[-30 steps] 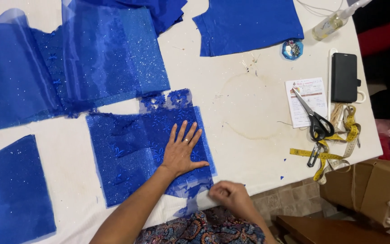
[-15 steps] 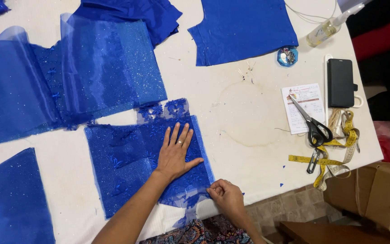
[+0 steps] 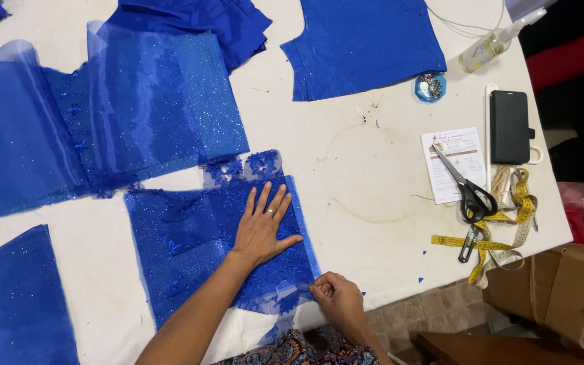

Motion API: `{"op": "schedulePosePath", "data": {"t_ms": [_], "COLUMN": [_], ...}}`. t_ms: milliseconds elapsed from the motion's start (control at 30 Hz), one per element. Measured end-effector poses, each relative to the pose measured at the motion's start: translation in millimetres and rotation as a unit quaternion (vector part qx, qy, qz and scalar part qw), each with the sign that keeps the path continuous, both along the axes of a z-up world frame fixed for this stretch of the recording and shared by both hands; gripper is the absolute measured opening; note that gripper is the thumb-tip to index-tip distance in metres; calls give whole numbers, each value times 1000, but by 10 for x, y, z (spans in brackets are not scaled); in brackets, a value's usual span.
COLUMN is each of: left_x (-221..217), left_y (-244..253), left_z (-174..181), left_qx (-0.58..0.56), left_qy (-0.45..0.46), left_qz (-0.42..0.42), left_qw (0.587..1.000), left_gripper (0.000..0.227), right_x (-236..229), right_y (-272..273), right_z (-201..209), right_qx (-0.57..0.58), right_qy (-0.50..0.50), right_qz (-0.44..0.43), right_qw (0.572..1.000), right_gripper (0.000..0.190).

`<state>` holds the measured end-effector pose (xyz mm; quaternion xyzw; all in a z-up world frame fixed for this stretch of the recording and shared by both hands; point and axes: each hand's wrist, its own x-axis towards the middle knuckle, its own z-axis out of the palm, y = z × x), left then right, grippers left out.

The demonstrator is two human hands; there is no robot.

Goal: The person aligns a piece of blue lace fabric onto a larger blue glittery fabric piece on a white table. They smooth the layers and secure them by inserting pins along the edges and center of the fabric.

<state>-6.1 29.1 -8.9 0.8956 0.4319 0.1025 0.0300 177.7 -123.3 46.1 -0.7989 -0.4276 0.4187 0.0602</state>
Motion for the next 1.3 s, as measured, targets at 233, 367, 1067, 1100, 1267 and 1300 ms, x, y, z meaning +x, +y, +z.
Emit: {"op": "schedulePosePath", "data": {"t_ms": [233,367,1067,1100,1267,1300], "left_x": [11,10,17,9,192,242], "left_y": [0,-4,618,750,1279,1362], "left_z": [-21,-41,210,194,178,131], "left_qx": [-13,-13,-50,-21,-59,-56], "left_qy": [-2,12,-19,-8,72,110], "left_qz": [2,5,-32,-48,-131,-156], "left_qw": [1000,1000,998,999,987,980], "left_gripper": [93,94,49,31,25,24], "right_x": [-9,-33,2,-4,-87,-89], "right_y": [4,44,94,106,221,224], "right_z": [31,134,310,332,475,459], "right_qx": [7,-10,-42,-44,-66,-57], "right_qy": [14,38,160,156,132,126], "right_qz": [-15,-30,-150,-153,-153,-158], "right_qw": [1000,999,975,975,977,978], "right_gripper": [11,11,13,13,13,15]}}
